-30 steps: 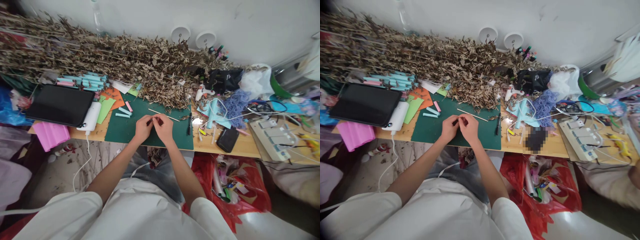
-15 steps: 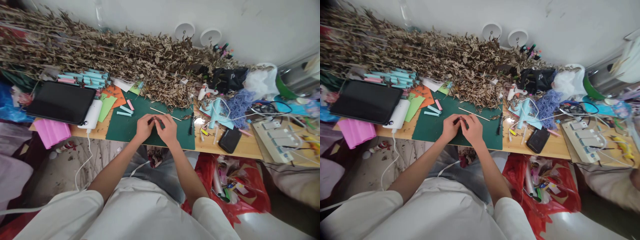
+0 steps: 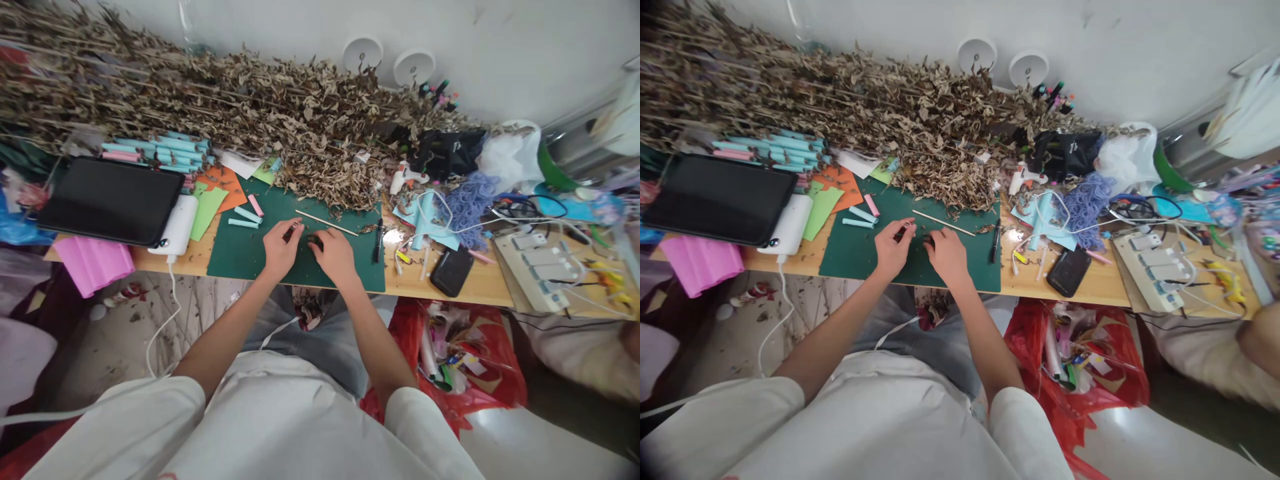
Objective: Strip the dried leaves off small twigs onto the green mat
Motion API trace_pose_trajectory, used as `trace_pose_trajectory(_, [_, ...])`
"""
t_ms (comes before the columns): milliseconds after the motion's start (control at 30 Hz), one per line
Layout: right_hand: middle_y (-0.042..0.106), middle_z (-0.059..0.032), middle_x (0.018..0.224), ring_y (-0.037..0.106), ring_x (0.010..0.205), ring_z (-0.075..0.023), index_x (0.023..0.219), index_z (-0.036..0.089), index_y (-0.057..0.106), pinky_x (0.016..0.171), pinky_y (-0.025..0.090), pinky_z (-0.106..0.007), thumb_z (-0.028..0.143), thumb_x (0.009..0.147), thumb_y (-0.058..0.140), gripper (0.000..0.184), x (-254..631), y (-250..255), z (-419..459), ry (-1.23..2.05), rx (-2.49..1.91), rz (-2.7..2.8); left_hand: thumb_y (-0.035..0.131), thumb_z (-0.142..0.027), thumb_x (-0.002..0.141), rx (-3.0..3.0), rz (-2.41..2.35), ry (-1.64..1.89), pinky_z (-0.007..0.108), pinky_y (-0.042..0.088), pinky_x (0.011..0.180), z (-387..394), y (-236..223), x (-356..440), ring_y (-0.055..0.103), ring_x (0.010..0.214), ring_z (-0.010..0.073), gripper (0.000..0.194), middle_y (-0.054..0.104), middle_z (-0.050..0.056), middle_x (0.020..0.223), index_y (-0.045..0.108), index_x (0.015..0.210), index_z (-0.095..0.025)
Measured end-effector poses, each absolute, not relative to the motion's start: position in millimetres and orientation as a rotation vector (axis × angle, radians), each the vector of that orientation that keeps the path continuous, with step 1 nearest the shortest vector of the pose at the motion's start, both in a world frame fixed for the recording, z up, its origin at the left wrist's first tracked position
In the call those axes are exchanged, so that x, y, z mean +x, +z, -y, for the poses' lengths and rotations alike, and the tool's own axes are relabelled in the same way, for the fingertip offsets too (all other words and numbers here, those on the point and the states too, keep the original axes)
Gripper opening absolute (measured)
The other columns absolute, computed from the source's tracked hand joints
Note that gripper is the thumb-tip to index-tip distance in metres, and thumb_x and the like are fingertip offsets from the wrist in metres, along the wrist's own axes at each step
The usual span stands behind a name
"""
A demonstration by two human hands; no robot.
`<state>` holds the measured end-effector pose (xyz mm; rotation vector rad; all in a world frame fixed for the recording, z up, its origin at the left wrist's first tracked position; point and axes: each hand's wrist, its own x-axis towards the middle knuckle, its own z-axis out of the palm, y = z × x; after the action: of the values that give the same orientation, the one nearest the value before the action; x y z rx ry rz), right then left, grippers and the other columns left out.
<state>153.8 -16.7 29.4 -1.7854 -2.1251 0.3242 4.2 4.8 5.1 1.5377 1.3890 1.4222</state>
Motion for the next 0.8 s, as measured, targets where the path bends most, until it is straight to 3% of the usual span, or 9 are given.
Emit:
trace_pose_trajectory(167, [0.067,-0.0092,0.095,0.062,0.092,-0.0222,0.094,0.018,0.071,0.082,0.049,-0.034,0.021,0.095,0.051,0.020,153,28,14,0.301,-1.683,1.980,0.065,-0.027,0.089,1.651,-1.330,1.380,0.026,0.052,0.077,-4,9,5,0.067,0.083,0.0153,0.018,0.074,0.006,0.093,0.075,0.101,-0.018])
trace_pose_trajectory(367, [0.071,-0.0052,0.091,0.065,0.080,-0.0166,0.093,0.020,0.071,0.077,0.054,-0.030,0.025,0.093,0.057,0.015,147,46,13,0.421,-1.417,1.668,0.065,-0.026,0.089,1.709,-1.294,1.358,0.025,0.050,0.069,-6,5,5,0.064,0.075,0.0144,0.018,0.073,0.006,0.089,0.076,0.102,-0.019])
trace_pose_trajectory(467, [0.070,-0.0041,0.091,0.065,0.080,-0.0170,0.100,0.021,0.068,0.078,0.054,-0.031,0.023,0.091,0.058,0.013,140,50,10,0.449,-1.382,1.704,0.063,-0.022,0.089,1.726,-1.274,1.365,0.024,0.048,0.066,-7,2,4,0.061,0.071,0.0130,0.018,0.073,0.005,0.087,0.076,0.102,-0.019])
trace_pose_trajectory(800, [0.066,-0.0054,0.093,0.061,0.090,-0.0193,0.094,0.022,0.066,0.084,0.051,-0.033,0.024,0.095,0.052,0.014,139,39,5,0.371,-1.370,1.902,0.061,-0.013,0.086,1.759,-1.252,1.361,0.024,0.048,0.068,-8,0,4,0.062,0.075,0.0137,0.023,0.073,0.005,0.089,0.076,0.103,-0.020])
